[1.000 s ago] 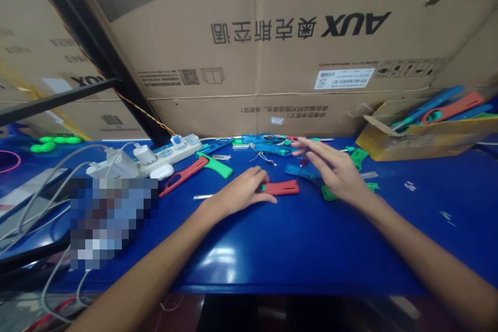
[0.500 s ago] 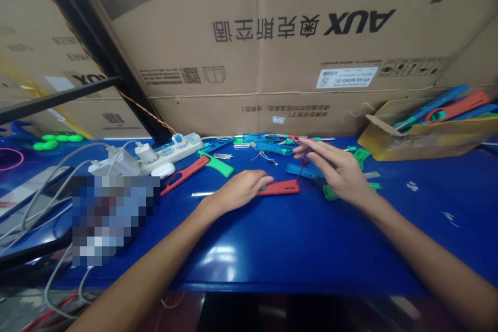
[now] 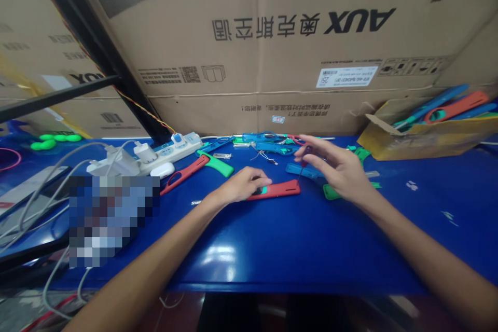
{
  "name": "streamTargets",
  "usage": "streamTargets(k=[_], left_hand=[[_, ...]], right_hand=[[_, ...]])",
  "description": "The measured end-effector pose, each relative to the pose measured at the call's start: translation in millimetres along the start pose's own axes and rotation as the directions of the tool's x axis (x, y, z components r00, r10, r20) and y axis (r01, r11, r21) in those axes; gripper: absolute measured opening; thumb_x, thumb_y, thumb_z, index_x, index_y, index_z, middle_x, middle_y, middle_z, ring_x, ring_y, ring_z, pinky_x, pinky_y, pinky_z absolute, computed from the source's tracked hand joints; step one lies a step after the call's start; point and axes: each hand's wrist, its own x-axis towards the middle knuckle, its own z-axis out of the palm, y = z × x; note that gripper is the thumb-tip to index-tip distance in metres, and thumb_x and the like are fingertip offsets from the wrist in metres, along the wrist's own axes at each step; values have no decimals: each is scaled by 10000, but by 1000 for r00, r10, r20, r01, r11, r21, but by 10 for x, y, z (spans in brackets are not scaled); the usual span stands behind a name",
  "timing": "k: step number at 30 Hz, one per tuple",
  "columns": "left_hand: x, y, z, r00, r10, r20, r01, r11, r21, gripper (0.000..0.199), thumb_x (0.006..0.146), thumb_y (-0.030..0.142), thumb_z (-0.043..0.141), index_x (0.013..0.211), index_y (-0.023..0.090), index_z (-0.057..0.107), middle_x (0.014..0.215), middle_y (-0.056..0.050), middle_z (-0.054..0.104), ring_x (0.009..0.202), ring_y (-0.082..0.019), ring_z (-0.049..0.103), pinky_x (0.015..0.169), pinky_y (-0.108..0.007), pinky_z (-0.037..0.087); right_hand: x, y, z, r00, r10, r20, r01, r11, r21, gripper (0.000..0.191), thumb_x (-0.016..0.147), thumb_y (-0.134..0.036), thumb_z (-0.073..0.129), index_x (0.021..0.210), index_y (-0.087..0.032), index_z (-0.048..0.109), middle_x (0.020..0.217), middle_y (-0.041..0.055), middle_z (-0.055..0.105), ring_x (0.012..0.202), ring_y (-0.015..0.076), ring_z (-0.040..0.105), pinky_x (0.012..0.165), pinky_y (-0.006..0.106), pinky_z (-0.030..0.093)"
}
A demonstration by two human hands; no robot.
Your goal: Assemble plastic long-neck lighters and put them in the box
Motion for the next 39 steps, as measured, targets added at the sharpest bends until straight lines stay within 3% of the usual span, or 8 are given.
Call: streamTargets(k=[4, 10, 16, 21, 26, 31, 36, 39], left_hand=[[-13, -5, 6, 998, 63, -19, -63, 998, 26, 349, 900, 476, 551, 797, 160, 659, 702, 2, 592, 670, -133, 511, 618, -229, 395], [-34, 23, 8, 995, 91, -45, -96, 989, -113, 287, 872, 435, 614, 851, 151, 654, 679, 13, 585, 624, -120, 507, 620, -233, 405], [-38, 33, 4, 995, 78, -65, -82, 995, -57, 291, 882, 418, 617, 844, 145, 711, 677, 2, 612, 642, -129, 526, 622, -234, 408], [-35, 20, 9, 994, 82, -79, -83, 996, -12, 289, 891, 414, 602, 815, 152, 696, 701, -4, 632, 658, -133, 541, 621, -229, 412], [-21, -3, 15, 994, 51, -100, -53, 999, -8, 288, 875, 426, 624, 813, 151, 682, 684, 1, 632, 639, -132, 545, 613, -233, 407], [-23, 2, 15, 994, 48, -99, -49, 999, -14, 286, 876, 423, 621, 802, 152, 677, 670, 5, 625, 624, -126, 535, 608, -232, 401], [-29, 24, 11, 995, 41, -92, -41, 999, -5, 278, 879, 406, 618, 795, 149, 682, 665, 4, 617, 616, -121, 524, 603, -231, 393], [-37, 47, 7, 995, 34, -91, -32, 999, 16, 284, 883, 408, 612, 808, 148, 697, 683, -3, 627, 630, -125, 528, 606, -232, 393]], right_hand=[[12, 24, -33, 995, -74, -68, 65, 989, -132, 190, 903, -277, 697, 1090, -280, 731, 964, 12, 723, 896, 178, 678, 850, 349, 554], [-11, 51, -61, 1000, 2, 19, -1, 999, -53, 406, 1009, -238, 517, 1408, -303, 559, 1193, 32, 718, 1075, 189, 685, 976, 396, 533], [8, 36, -91, 998, -65, -11, 63, 988, -144, 204, 935, -285, 655, 1124, -290, 733, 1012, 22, 725, 940, 190, 682, 875, 368, 548], [17, -1, -109, 998, -16, 69, 20, 998, -53, 397, 1011, -238, 506, 1393, -316, 577, 1144, 25, 734, 1058, 188, 683, 964, 387, 524], [31, 21, -130, 997, -71, -36, 65, 988, -137, 145, 886, -298, 713, 1021, -290, 769, 892, 15, 732, 833, 193, 685, 811, 364, 554], [39, 29, -193, 993, -42, 108, 57, 989, -137, 427, 1005, -256, 500, 1424, -311, 559, 1181, 31, 730, 1085, 205, 679, 965, 398, 532], [34, 37, -199, 999, -36, 37, 43, 981, -190, 292, 935, -311, 641, 1214, -303, 724, 958, 19, 756, 873, 191, 699, 847, 356, 557], [32, 54, -189, 998, -43, 50, 52, 979, -199, 372, 987, -294, 551, 1349, -310, 634, 1130, 33, 742, 1048, 203, 682, 940, 381, 533]])
